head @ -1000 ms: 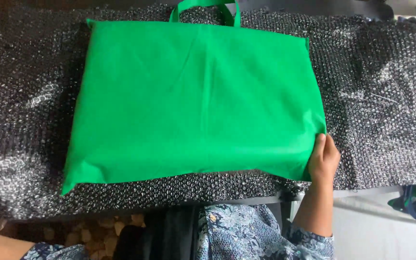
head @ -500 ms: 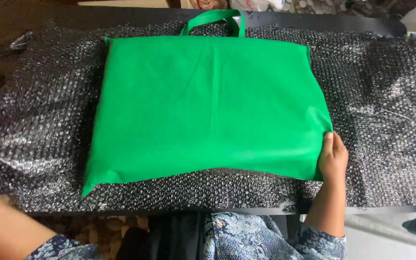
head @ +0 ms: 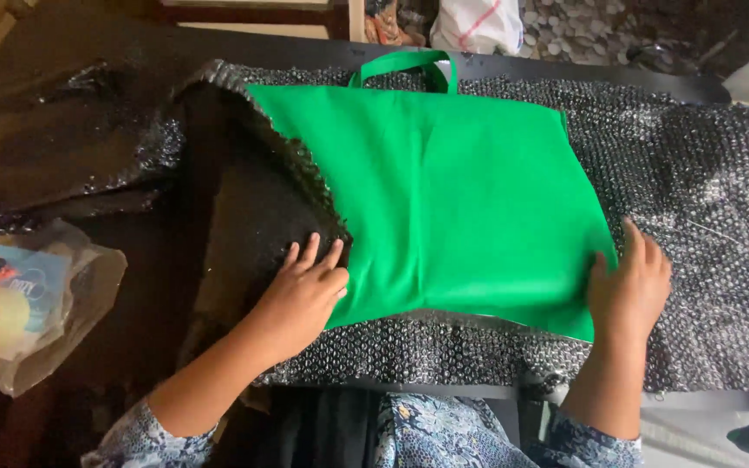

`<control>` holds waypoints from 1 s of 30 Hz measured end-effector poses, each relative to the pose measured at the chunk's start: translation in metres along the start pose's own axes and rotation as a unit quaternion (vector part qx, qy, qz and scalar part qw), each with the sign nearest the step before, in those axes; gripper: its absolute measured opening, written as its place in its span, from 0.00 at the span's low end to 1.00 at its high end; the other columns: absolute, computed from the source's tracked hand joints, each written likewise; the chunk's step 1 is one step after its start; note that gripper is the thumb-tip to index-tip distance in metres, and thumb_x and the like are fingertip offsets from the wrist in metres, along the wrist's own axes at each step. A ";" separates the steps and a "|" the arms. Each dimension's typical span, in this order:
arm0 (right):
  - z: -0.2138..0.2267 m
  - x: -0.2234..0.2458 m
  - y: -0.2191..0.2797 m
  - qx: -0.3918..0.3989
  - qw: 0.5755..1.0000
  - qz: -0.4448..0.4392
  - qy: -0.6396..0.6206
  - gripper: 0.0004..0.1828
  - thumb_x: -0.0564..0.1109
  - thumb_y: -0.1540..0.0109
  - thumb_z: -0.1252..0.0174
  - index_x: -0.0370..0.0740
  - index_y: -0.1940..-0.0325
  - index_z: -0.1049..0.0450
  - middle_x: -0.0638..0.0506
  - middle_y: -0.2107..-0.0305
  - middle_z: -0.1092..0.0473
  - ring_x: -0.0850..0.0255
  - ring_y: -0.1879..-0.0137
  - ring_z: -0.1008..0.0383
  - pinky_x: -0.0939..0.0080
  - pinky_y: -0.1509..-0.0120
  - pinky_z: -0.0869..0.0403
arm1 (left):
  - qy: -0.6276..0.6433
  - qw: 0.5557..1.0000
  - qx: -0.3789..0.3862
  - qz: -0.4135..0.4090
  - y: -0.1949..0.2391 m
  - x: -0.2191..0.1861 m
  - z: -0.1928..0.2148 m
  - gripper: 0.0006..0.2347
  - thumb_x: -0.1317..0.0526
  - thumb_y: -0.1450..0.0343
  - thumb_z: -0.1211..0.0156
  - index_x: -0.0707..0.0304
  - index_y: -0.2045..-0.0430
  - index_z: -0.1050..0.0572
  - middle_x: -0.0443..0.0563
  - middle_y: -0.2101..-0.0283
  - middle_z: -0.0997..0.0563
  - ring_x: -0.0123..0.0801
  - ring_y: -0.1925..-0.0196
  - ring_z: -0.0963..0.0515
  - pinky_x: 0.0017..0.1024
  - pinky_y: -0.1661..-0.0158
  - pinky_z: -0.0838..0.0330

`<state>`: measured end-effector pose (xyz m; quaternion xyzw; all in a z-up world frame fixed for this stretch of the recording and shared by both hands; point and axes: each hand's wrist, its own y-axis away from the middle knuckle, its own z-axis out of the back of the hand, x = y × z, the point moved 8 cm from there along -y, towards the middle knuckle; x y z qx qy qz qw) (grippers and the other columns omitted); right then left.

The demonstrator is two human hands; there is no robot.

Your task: A person packages a pillow by placing it in a green tote bag, dusting the bag, and then wrapping it in black bubble wrap.

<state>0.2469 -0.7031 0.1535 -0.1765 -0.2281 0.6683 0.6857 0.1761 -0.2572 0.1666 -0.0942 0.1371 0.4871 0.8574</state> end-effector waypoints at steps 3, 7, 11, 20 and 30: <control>0.053 0.111 -0.031 -0.005 0.976 0.158 -0.148 0.33 0.46 0.45 0.27 0.35 0.37 0.24 0.37 0.47 0.25 0.39 0.38 0.27 0.40 0.35 0.31 | -0.033 0.996 -0.085 -0.015 0.010 0.001 -0.002 0.07 0.58 0.24 0.49 0.62 0.65 0.29 0.74 0.33 0.32 0.79 0.32 0.37 0.73 0.40 0.44; 0.106 0.279 -0.027 0.071 0.835 0.367 -0.405 0.22 0.47 0.41 0.33 0.34 0.46 0.24 0.37 0.51 0.24 0.35 0.39 0.27 0.38 0.33 0.30 | -0.027 0.995 -0.096 0.019 0.019 -0.008 0.000 0.08 0.57 0.25 0.48 0.62 0.65 0.30 0.74 0.32 0.34 0.75 0.30 0.39 0.75 0.39 0.49; 0.067 0.362 0.007 0.185 0.771 0.470 -0.388 0.19 0.49 0.29 0.52 0.42 0.38 0.26 0.42 0.46 0.26 0.43 0.34 0.29 0.34 0.32 0.33 | -0.035 0.993 -0.101 0.059 0.040 -0.015 0.009 0.15 0.49 0.25 0.46 0.62 0.60 0.28 0.69 0.36 0.28 0.66 0.29 0.37 0.77 0.39 0.50; 0.030 0.362 0.014 0.237 0.783 0.432 -0.379 0.23 0.59 0.41 0.34 0.50 0.45 0.22 0.53 0.49 0.23 0.54 0.37 0.25 0.39 0.28 0.37 | 0.173 0.910 -0.306 0.221 0.167 0.081 0.065 0.19 0.60 0.27 0.42 0.58 0.39 0.26 0.63 0.33 0.28 0.53 0.31 0.30 0.48 0.36 0.36; 0.036 0.359 0.024 0.257 0.761 0.470 -0.367 0.38 0.63 0.53 0.23 0.49 0.43 0.23 0.53 0.44 0.26 0.53 0.33 0.30 0.36 0.24 0.44 | 0.292 0.831 -0.194 0.431 0.192 0.107 -0.018 0.33 0.57 0.31 0.35 0.37 0.28 0.39 0.61 0.32 0.30 0.49 0.30 0.33 0.45 0.33 0.37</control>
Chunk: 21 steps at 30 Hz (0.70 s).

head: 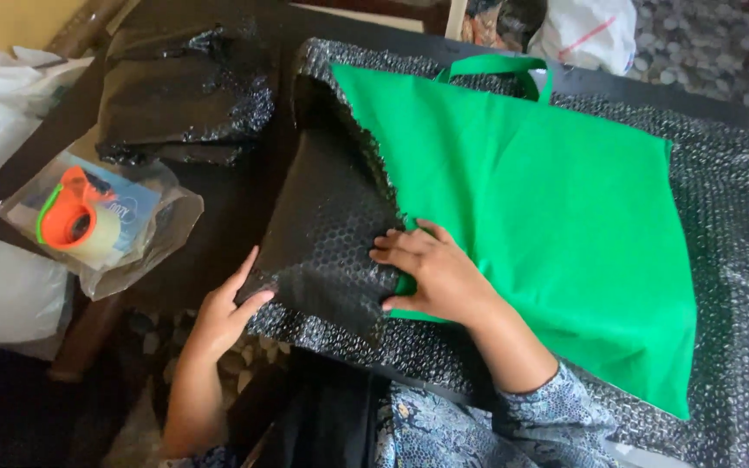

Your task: A person packages a pillow by placing it in a green tote bag, dusting the bag, and then wrapping it in black bubble wrap.

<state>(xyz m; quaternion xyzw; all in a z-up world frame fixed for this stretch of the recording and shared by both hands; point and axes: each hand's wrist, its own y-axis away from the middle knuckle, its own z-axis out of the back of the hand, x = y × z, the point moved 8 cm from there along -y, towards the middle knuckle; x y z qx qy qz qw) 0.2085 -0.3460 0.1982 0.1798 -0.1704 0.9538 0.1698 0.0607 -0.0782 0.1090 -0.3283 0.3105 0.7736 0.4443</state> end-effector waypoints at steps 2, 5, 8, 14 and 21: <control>-0.001 0.000 0.003 -0.008 1.000 0.013 -0.006 0.38 0.67 0.51 0.27 0.49 0.42 0.23 0.53 0.44 0.26 0.53 0.33 0.30 0.35 0.24 0.43 | 0.017 1.000 0.026 0.003 -0.004 -0.003 0.005 0.33 0.57 0.32 0.33 0.41 0.29 0.37 0.61 0.32 0.30 0.48 0.29 0.33 0.46 0.31 0.39; 0.002 0.002 0.005 -0.024 0.999 0.023 -0.028 0.35 0.72 0.46 0.35 0.49 0.43 0.22 0.51 0.45 0.25 0.51 0.34 0.28 0.32 0.26 0.42 | 0.063 0.994 0.087 -0.002 -0.018 0.010 0.011 0.34 0.60 0.36 0.28 0.52 0.31 0.34 0.62 0.30 0.31 0.48 0.27 0.36 0.48 0.29 0.45; 0.007 0.002 0.007 -0.037 0.998 0.028 -0.040 0.34 0.74 0.41 0.42 0.48 0.45 0.21 0.49 0.47 0.24 0.49 0.36 0.27 0.31 0.27 0.41 | 0.048 0.992 0.116 -0.013 -0.055 0.005 0.031 0.25 0.56 0.31 0.37 0.57 0.37 0.27 0.64 0.35 0.25 0.51 0.29 0.33 0.49 0.29 0.44; 0.006 0.001 0.009 -0.041 0.996 0.044 -0.060 0.33 0.72 0.37 0.48 0.46 0.43 0.22 0.48 0.44 0.26 0.49 0.34 0.29 0.32 0.27 0.42 | -0.069 0.993 0.097 0.017 -0.176 -0.098 0.016 0.30 0.42 0.27 0.57 0.53 0.30 0.40 0.57 0.28 0.35 0.45 0.26 0.38 0.42 0.28 0.48; 0.002 -0.003 0.013 -0.041 0.995 0.046 -0.082 0.28 0.65 0.35 0.46 0.46 0.39 0.25 0.48 0.40 0.28 0.51 0.30 0.31 0.32 0.25 0.45 | 0.024 0.998 0.009 0.057 -0.412 -0.117 -0.071 0.42 0.41 0.31 0.49 0.44 0.24 0.64 0.56 0.23 0.46 0.49 0.24 0.44 0.43 0.27 0.53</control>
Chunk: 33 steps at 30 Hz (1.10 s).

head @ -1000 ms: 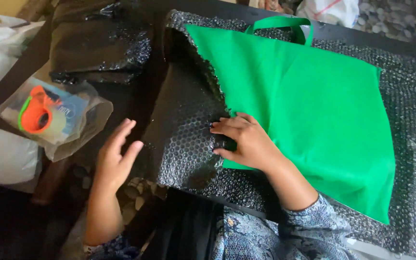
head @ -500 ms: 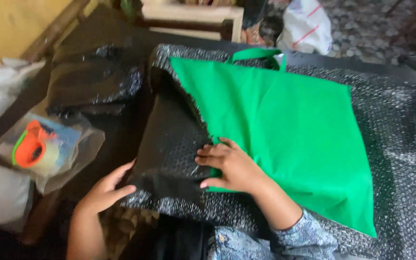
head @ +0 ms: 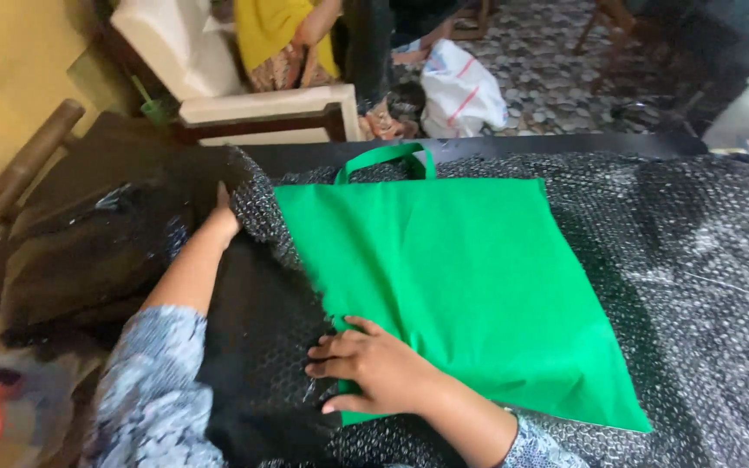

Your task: A person packages a pillow by placing it in a green tote bag, dusting the bag, and then wrapping it in black bubble wrap.

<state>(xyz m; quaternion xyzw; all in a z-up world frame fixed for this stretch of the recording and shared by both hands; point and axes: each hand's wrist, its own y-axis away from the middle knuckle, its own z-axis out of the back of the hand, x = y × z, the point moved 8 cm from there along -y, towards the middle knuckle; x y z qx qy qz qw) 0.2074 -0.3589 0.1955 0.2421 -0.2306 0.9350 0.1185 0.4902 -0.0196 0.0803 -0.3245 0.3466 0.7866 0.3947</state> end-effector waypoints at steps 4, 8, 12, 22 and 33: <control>-0.002 -0.003 0.004 -0.022 1.000 0.000 0.018 0.28 0.64 0.34 0.48 0.46 0.38 0.26 0.48 0.40 0.28 0.51 0.31 0.30 0.33 0.25 0.44 | -0.170 0.984 0.037 0.036 -0.011 -0.066 -0.022 0.42 0.42 0.29 0.49 0.31 0.25 0.72 0.68 0.28 0.38 0.62 0.30 0.34 0.48 0.33 0.43; -0.007 -0.006 0.007 -0.011 1.000 0.004 0.026 0.30 0.65 0.33 0.52 0.45 0.37 0.27 0.47 0.38 0.29 0.51 0.32 0.29 0.33 0.23 0.44 | -0.323 0.944 -0.019 0.058 0.040 -0.106 -0.037 0.43 0.31 0.36 0.47 0.26 0.25 0.59 0.55 0.21 0.61 0.66 0.24 0.50 0.64 0.33 0.54; -0.017 -0.010 0.007 -0.004 0.999 -0.002 0.035 0.30 0.64 0.33 0.52 0.47 0.34 0.27 0.49 0.37 0.29 0.53 0.30 0.30 0.35 0.20 0.46 | -0.422 0.905 0.044 0.017 0.046 -0.111 -0.059 0.43 0.22 0.35 0.64 0.36 0.24 0.54 0.61 0.25 0.41 0.62 0.23 0.47 0.69 0.32 0.57; -0.019 -0.011 0.008 -0.005 0.998 -0.006 0.057 0.28 0.62 0.32 0.52 0.46 0.34 0.28 0.49 0.35 0.30 0.53 0.29 0.31 0.37 0.22 0.44 | -0.118 0.955 -0.118 -0.245 -0.068 -0.063 -0.014 0.17 0.51 0.24 0.44 0.56 0.42 0.27 0.67 0.27 0.42 0.56 0.25 0.45 0.47 0.31 0.50; -0.030 -0.013 0.009 -0.011 0.998 -0.001 0.063 0.28 0.60 0.31 0.53 0.46 0.32 0.29 0.52 0.36 0.28 0.52 0.26 0.33 0.37 0.19 0.45 | 0.045 0.988 -0.140 -0.051 -0.163 0.068 0.023 0.19 0.50 0.27 0.37 0.49 0.42 0.24 0.40 0.53 0.18 0.27 0.58 0.22 0.28 0.59 0.28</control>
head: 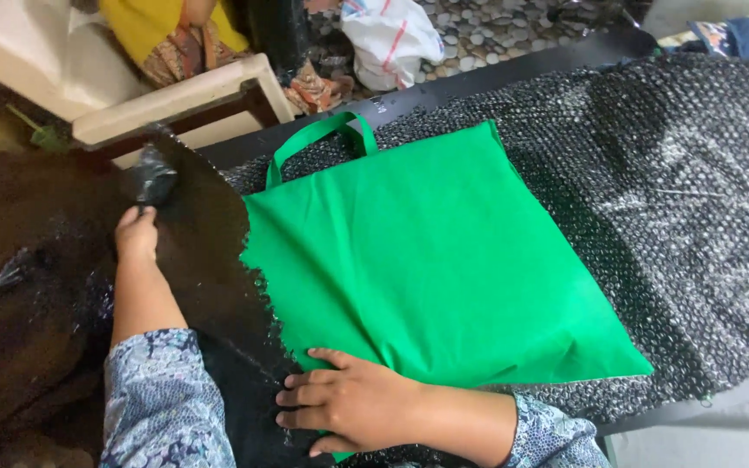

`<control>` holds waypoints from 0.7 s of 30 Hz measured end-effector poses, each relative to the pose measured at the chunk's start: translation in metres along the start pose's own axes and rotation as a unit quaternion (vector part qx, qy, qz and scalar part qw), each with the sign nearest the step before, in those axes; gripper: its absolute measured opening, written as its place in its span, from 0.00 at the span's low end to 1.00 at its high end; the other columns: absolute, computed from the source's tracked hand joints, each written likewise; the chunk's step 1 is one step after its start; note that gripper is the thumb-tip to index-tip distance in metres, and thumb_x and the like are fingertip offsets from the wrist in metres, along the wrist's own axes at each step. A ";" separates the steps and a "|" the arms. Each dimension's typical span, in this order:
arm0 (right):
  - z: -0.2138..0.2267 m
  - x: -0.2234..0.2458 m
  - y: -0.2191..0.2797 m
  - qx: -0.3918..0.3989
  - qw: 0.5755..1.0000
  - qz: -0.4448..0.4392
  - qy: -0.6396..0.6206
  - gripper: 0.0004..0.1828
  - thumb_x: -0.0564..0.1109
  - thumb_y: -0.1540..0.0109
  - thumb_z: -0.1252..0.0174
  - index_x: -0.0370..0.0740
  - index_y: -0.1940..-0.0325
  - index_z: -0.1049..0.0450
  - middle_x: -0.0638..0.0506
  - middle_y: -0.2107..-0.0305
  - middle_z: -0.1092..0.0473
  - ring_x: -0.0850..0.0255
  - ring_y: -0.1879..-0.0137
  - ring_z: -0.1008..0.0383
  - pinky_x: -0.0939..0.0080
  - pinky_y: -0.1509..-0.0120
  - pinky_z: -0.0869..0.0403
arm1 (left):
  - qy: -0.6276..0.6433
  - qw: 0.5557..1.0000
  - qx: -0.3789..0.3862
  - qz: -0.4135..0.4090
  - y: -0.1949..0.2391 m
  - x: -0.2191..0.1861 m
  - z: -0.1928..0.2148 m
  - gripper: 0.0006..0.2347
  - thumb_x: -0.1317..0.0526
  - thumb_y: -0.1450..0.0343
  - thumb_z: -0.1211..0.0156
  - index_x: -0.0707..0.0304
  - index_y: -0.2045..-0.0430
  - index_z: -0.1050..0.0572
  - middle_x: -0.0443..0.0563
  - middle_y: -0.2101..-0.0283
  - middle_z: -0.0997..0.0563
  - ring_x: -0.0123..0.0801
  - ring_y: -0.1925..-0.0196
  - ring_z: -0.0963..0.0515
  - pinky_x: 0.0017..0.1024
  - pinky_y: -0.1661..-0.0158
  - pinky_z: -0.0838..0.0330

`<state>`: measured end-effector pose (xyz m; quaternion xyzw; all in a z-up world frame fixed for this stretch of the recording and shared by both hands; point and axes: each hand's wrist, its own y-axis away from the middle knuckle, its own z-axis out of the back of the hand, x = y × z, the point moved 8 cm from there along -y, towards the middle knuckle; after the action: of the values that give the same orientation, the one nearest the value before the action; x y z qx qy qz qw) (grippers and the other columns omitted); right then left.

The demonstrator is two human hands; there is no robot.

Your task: A person packages a pillow by placing it in a green tote bag, dusting the bag, and then wrapping it in black bubble wrap.

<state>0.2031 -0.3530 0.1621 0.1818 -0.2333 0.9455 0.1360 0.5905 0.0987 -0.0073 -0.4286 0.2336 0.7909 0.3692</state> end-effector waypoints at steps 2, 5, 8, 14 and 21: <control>-0.003 -0.002 0.001 -0.002 1.000 -0.003 -0.001 0.28 0.61 0.31 0.54 0.47 0.31 0.29 0.52 0.35 0.29 0.52 0.25 0.33 0.38 0.18 0.45 | 0.040 0.994 -0.020 -0.097 -0.028 0.009 0.004 0.10 0.54 0.27 0.37 0.53 0.57 0.27 0.41 0.61 0.24 0.29 0.61 0.27 0.30 0.59 0.32; -0.009 -0.002 0.001 0.004 1.000 -0.005 0.006 0.29 0.61 0.32 0.54 0.49 0.31 0.30 0.53 0.33 0.31 0.53 0.24 0.33 0.38 0.17 0.46 | 0.199 0.966 -0.081 -0.146 -0.047 0.009 0.020 0.10 0.59 0.32 0.38 0.55 0.60 0.26 0.44 0.59 0.24 0.32 0.57 0.24 0.33 0.54 0.29; -0.012 -0.001 0.004 0.007 1.000 -0.005 0.025 0.29 0.60 0.34 0.51 0.51 0.30 0.31 0.53 0.32 0.31 0.55 0.25 0.32 0.39 0.16 0.46 | 0.292 0.940 -0.132 -0.119 -0.030 0.002 0.034 0.22 0.59 0.36 0.38 0.59 0.46 0.22 0.46 0.48 0.18 0.34 0.47 0.18 0.31 0.47 0.24; -0.018 -0.004 0.004 0.003 0.998 -0.003 0.065 0.22 0.50 0.29 0.56 0.53 0.31 0.29 0.56 0.33 0.30 0.58 0.24 0.31 0.44 0.15 0.44 | 0.174 0.935 -0.139 -0.276 0.015 -0.046 0.039 0.20 0.57 0.26 0.41 0.74 0.43 0.25 0.64 0.42 0.22 0.46 0.42 0.23 0.38 0.44 0.31; -0.028 -0.008 0.003 0.002 0.994 0.005 0.109 0.21 0.49 0.32 0.54 0.50 0.36 0.26 0.62 0.31 0.33 0.62 0.23 0.34 0.45 0.16 0.41 | -0.021 0.877 -0.172 -0.448 0.079 -0.111 0.041 0.17 0.62 0.17 0.50 0.75 0.37 0.23 0.81 0.50 0.26 0.70 0.49 0.25 0.55 0.48 0.35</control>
<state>0.2015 -0.3435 0.1345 0.0765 -0.2165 0.9608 0.1552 0.5480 0.0350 0.1129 -0.5279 -0.1312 0.5772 0.6091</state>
